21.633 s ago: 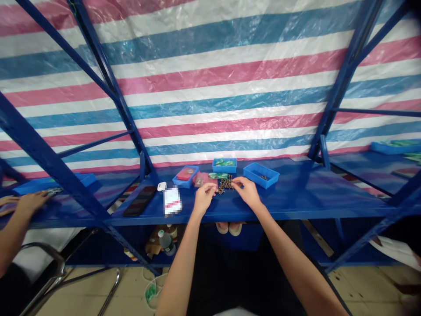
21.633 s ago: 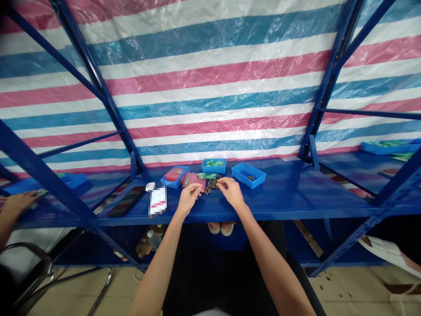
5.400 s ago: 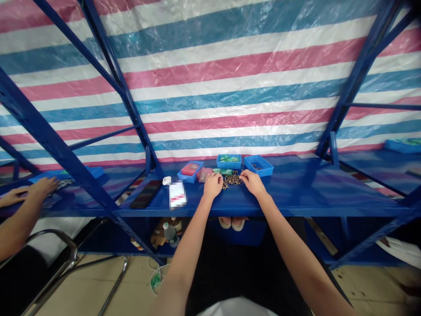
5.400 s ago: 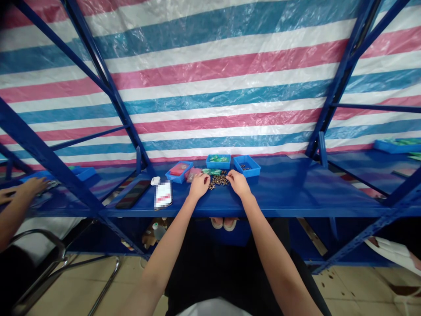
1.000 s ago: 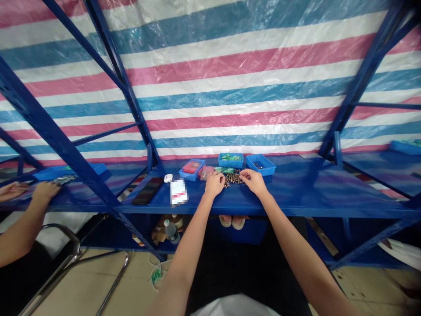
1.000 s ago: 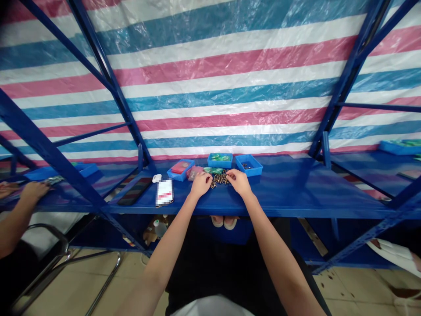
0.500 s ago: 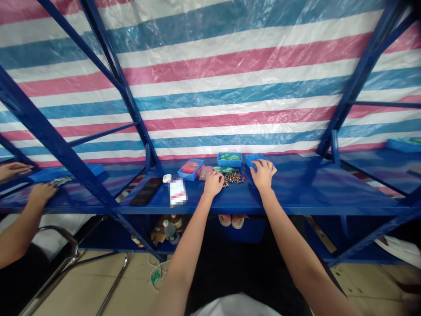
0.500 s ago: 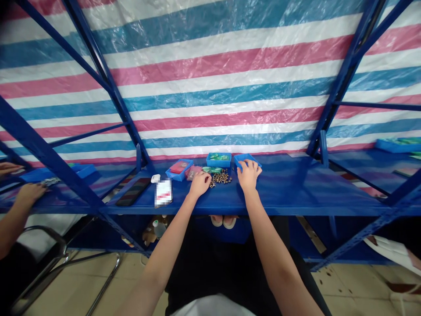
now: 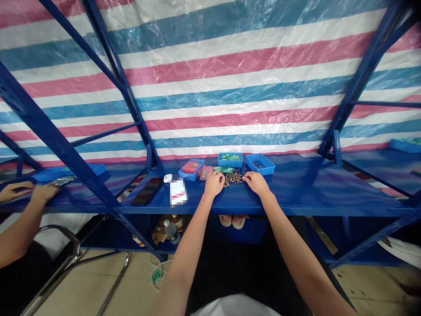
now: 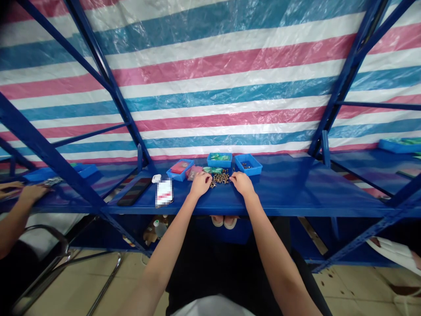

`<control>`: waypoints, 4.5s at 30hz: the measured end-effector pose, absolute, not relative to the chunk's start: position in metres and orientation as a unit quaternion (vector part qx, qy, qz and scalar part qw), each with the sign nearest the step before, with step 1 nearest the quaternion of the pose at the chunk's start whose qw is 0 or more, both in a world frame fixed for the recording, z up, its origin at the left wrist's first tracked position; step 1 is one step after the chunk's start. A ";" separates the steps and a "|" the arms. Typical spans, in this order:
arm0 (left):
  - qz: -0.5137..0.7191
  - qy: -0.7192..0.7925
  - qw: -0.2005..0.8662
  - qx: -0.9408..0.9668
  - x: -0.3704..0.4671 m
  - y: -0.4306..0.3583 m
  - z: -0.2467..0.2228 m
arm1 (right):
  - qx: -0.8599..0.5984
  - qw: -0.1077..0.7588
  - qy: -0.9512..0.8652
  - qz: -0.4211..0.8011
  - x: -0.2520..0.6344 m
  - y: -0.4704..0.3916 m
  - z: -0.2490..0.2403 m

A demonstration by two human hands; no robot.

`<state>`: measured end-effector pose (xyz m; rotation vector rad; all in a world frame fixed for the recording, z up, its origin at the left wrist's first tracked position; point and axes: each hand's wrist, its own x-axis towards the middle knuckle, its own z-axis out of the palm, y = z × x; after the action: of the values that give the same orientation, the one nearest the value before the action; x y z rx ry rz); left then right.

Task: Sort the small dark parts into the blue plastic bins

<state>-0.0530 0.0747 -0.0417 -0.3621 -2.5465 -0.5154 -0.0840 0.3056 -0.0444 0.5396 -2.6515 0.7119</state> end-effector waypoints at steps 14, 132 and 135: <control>-0.192 -0.935 0.267 -0.135 -0.054 0.075 -0.043 | 0.249 0.230 -0.825 0.453 -0.079 0.297 -0.040; -0.187 -0.940 0.252 -0.134 -0.054 0.074 -0.041 | 0.171 0.226 -0.935 0.213 -0.083 0.302 -0.048; -0.189 -0.939 0.254 -0.137 -0.054 0.074 -0.042 | 0.163 0.206 -0.950 0.170 -0.085 0.298 -0.050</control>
<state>-0.0541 0.0739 -0.0419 -0.3727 -2.5499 -0.5144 -0.0852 0.2984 -0.0495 0.4539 -2.6466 0.4742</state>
